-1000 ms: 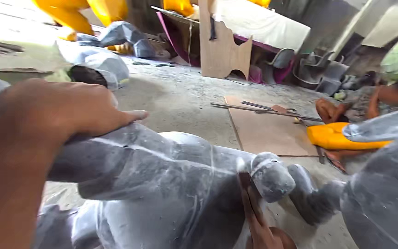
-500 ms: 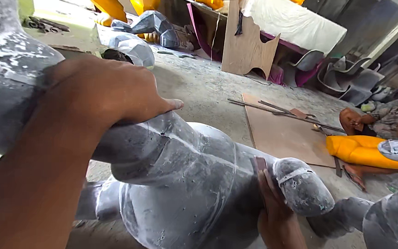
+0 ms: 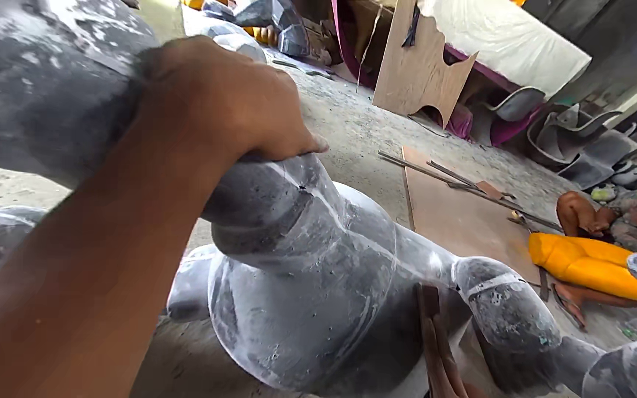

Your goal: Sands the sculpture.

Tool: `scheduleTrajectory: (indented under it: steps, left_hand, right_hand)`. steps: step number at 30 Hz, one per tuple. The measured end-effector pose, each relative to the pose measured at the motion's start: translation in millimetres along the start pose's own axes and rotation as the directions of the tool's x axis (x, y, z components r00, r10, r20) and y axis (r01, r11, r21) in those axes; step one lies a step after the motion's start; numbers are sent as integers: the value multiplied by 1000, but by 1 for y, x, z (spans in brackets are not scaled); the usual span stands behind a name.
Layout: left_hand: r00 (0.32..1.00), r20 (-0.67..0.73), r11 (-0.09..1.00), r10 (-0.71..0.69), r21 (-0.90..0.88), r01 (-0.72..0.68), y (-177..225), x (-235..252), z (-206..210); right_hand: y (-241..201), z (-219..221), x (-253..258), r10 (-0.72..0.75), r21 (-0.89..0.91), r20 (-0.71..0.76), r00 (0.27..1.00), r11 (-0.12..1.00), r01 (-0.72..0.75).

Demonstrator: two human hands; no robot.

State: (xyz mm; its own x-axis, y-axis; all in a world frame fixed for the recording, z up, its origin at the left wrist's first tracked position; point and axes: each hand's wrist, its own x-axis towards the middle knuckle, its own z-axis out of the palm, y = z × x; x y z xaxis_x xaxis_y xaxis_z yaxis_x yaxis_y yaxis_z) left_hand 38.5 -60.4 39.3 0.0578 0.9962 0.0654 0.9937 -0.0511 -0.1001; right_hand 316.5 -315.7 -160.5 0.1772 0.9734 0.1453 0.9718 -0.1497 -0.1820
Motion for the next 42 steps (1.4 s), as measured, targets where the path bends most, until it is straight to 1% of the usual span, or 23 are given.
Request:
scheduleTrajectory:
  steps: [2,5,6,9,10,11,14,15,16,17,19,20,21,24,25,27,29,31,34,36,39,40,42]
  left_hand:
    - [1000,-7,1000,-14,-8,14,-2,-3,0]
    - [999,-26,999,44,-22,-44,-6,9,9]
    - [998,-27,999,48,-14,-49,-7,14,11]
    - [1000,-17,1000,13,-8,-13,-2,9,4]
    - [1000,-13,1000,3,-3,-3,-2,4,2]
    - [1000,-18,1000,1,-2,-1,-3,1,2]
    - [998,-40,998,55,-35,-57,-7,5,7]
    - [996,-43,995,83,-59,-85,-8,12,10]
    - [994,-36,990,107,-94,-109,-8,18,12]
    - [994,-26,988,109,-108,-111,-8,21,14]
    - [998,-27,995,58,-77,-60,-4,22,8]
    - [999,-33,998,20,-64,-22,-4,18,7]
    - [999,-40,998,-6,-62,4,-5,12,9]
    - [998,-60,998,10,-55,-13,-6,9,10]
    - [998,-56,998,18,-60,-22,-7,11,10]
    - [1000,-28,998,13,-56,-15,-6,13,11]
    - [999,-52,999,-16,-44,13,-4,11,7]
    - [998,-63,997,-15,-73,11,-5,6,7]
    - [995,-82,982,63,-170,-76,-5,8,13]
    - [994,-94,973,63,-217,-82,-6,14,14]
    - [996,-69,979,59,-192,-71,-6,13,11]
    - [995,-73,977,65,-198,-78,-8,11,12]
    - [989,-114,951,96,-282,-124,-12,8,23]
  right_hand:
    - [5,3,13,-19,-20,-66,998,1000,18]
    - [19,16,52,-98,-61,-288,952,995,84]
    - [16,16,48,-93,-59,-293,952,995,79]
    - [-5,3,7,28,2,-46,999,1000,-28]
    - [-6,5,2,43,7,-11,999,999,-43]
    - [-1,6,7,34,-6,-23,999,999,-34]
    - [21,14,48,-87,-56,-239,967,996,75]
    - [24,16,52,-100,-67,-265,959,994,85]
    - [22,14,44,-76,-63,-237,969,996,63]
    - [16,9,27,-23,-39,-161,987,999,17]
    - [13,4,0,20,3,-21,1000,1000,-20]
    - [15,5,-4,31,-1,3,1000,1000,-31]
    - [19,8,3,21,-15,-24,999,1000,-22]
    - [30,15,47,-47,-107,-239,970,994,22]
    - [31,16,49,-51,-112,-253,966,993,23]
    - [27,11,26,6,-45,-150,989,999,-13]
    - [29,8,6,33,-18,-32,999,999,-33]
    - [30,8,11,16,-45,-46,999,999,-18]
    - [33,13,38,-23,-105,-198,980,994,2]
    - [26,11,25,2,-66,-132,991,998,-11]
    - [20,7,0,6,-37,9,1000,999,-6]
    - [21,8,7,-14,-55,-28,1000,998,12]
    - [28,12,33,-79,-104,-200,977,993,59]
